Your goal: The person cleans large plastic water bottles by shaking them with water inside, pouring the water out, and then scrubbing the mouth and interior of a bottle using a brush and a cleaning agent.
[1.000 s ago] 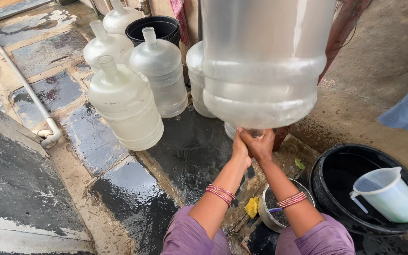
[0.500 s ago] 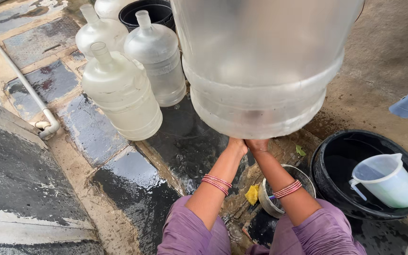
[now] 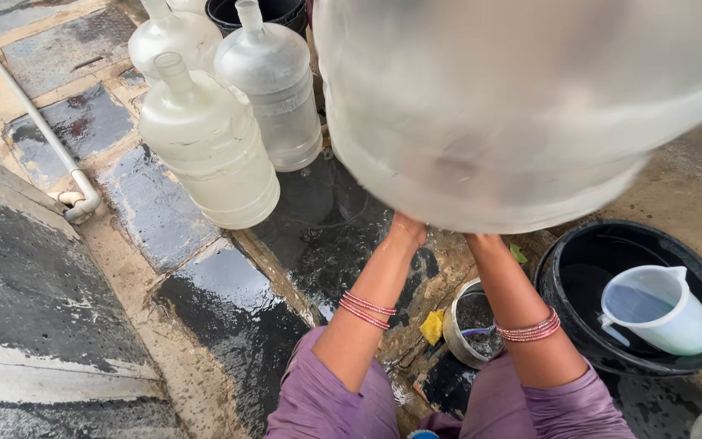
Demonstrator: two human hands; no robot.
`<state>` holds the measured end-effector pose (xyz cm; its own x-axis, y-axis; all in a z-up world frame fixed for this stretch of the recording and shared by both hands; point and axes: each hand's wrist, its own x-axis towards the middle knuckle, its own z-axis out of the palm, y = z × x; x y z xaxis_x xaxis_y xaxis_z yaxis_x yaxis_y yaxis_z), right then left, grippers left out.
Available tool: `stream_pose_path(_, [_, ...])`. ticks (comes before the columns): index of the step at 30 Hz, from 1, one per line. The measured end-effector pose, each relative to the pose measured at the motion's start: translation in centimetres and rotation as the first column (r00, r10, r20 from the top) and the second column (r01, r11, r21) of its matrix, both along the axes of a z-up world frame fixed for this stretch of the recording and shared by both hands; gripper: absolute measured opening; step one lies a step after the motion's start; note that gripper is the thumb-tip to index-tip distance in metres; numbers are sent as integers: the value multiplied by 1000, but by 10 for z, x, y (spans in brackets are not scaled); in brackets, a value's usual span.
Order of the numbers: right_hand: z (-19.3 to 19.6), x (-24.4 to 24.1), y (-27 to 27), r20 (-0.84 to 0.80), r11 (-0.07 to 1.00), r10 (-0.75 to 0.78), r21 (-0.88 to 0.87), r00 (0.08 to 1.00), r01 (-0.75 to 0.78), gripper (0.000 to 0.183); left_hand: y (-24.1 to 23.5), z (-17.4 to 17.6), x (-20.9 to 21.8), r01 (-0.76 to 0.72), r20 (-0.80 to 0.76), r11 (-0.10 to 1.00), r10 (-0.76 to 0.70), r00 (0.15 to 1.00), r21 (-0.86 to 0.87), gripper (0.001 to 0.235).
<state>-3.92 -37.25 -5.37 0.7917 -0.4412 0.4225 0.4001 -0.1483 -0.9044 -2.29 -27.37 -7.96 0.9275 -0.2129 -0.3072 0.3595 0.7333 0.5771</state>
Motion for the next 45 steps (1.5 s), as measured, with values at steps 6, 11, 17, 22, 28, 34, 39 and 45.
stream_pose_path(6, [-63, -27, 14, -101, 993, 42, -109, 994, -53, 53, 11, 4, -7, 46, 13, 998, -47, 999, 31, 47])
stream_pose_path(11, [-45, -15, -22, -56, 995, 19, -98, 998, -25, 52, 9, 12, -10, 74, 38, 997, -74, 997, 17, 46])
stream_pose_path(17, [-54, -21, -11, -125, 962, 32, -264, 992, -64, 52, 2, 9, -24, 65, 5, 998, -65, 998, 25, 45])
stream_pose_path(22, [-47, 3, 4, -86, 939, -21, -343, 996, -10, 52, 4, 11, -23, 7, -31, 1000, -7, 999, -5, 45])
stream_pose_path(28, [-51, -16, 14, -223, 847, -84, -530, 971, -48, 52, -4, -38, -15, -24, -47, 999, 23, 999, -27, 62])
stream_pose_path(34, [-25, -30, 29, -6, 748, -162, -653, 987, 119, 53, 2, -21, -16, -22, 75, 977, 39, 996, -214, 62])
stream_pose_path(39, [-5, -52, 37, 174, 956, 32, -293, 984, 21, 58, 8, 5, -25, -58, 79, 973, 77, 994, -223, 66])
stream_pose_path(45, [15, -56, 41, 83, 954, -45, -293, 996, 68, 45, 6, 6, -19, -45, 234, 979, 93, 968, -200, 60])
